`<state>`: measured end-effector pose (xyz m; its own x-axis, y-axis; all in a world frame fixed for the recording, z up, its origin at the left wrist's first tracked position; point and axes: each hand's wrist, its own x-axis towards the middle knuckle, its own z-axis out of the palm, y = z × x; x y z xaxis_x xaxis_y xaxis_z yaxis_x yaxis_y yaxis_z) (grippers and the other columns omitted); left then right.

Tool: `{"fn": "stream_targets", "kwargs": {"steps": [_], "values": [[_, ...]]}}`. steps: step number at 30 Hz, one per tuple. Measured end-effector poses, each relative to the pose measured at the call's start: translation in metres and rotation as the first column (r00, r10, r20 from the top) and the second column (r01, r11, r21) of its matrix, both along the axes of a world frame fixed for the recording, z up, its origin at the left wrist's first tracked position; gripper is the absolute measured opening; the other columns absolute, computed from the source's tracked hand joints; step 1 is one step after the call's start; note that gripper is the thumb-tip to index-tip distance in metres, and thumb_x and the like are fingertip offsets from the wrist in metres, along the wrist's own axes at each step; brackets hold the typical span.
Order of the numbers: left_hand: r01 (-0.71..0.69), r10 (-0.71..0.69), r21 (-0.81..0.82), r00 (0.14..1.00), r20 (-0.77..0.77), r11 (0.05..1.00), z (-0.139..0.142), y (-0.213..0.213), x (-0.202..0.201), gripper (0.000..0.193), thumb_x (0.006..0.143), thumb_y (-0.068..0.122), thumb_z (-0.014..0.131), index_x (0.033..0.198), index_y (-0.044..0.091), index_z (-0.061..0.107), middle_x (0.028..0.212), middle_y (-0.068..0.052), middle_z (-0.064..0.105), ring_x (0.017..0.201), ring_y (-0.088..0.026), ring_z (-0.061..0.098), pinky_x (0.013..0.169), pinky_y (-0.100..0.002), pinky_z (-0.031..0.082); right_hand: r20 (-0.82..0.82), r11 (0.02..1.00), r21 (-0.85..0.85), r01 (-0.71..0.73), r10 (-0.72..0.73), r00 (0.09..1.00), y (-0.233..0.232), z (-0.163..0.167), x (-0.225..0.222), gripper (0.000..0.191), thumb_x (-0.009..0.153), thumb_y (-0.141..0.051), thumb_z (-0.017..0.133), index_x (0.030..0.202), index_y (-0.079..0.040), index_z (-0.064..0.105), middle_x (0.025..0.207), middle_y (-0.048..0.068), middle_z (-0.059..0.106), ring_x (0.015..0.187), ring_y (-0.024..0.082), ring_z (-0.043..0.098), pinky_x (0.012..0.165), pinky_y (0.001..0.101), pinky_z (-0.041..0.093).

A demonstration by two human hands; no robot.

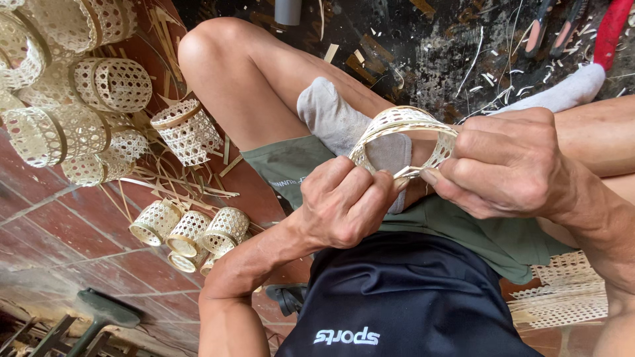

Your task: The person sits on the floor assembling woven bamboo baskets. They bend and fit thin bamboo strips around the rims of the woven basket bodies, press the strips into place by hand, use pliers to trim a strip, and continue fitting rim pieces onto finished baskets one at a time.

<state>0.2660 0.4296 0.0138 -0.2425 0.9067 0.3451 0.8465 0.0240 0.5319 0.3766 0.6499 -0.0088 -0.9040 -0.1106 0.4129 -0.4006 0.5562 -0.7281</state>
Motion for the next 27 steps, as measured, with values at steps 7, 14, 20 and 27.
{"fn": "stream_targets", "kwargs": {"steps": [7,14,20,27], "values": [[0.043,-0.041,-0.028,0.997,0.072,0.999,0.003,-0.005,-0.005,0.024,0.087,0.001,0.083,0.102,-0.005,0.067,0.079,-0.004,0.052,0.067,-0.020,0.049,0.058,-0.034,0.040,0.013,1.000,-0.005,-0.031,0.031,0.999,0.001,0.000,0.003,0.019,0.076,-0.003,0.085,0.075,-0.003,0.066,0.066,0.003,0.053,0.055,0.019,0.058,0.046,0.0362,0.045],[0.084,-0.049,-0.196,0.983,0.176,0.977,0.012,-0.010,-0.007,0.035,0.089,0.011,0.078,0.122,0.004,0.070,0.086,0.000,0.053,0.077,-0.019,0.050,0.067,-0.035,0.039,0.032,0.997,-0.039,-0.070,0.071,0.997,-0.001,0.000,0.007,0.018,0.078,-0.004,0.084,0.080,-0.002,0.067,0.069,0.003,0.055,0.056,0.021,0.058,0.047,0.0382,0.045],[0.113,-0.057,-0.273,0.977,0.204,0.955,0.015,-0.009,-0.002,0.040,0.088,0.013,0.069,0.127,0.007,0.067,0.099,0.001,0.058,0.089,-0.019,0.055,0.077,-0.036,0.039,0.029,0.997,0.001,-0.071,0.071,0.997,-0.003,0.001,0.012,0.021,0.075,-0.010,0.084,0.081,-0.001,0.067,0.071,0.004,0.057,0.058,0.022,0.059,0.048,0.0373,0.046],[0.156,-0.101,-0.278,0.974,0.201,0.948,0.013,-0.007,-0.002,0.041,0.087,0.014,0.068,0.127,0.006,0.065,0.097,0.000,0.056,0.088,-0.020,0.053,0.076,-0.037,0.038,0.075,0.997,-0.008,-0.077,0.077,0.994,0.000,0.002,0.015,0.023,0.075,-0.015,0.085,0.081,-0.002,0.067,0.071,0.004,0.057,0.059,0.022,0.059,0.049,0.0374,0.045]]}}
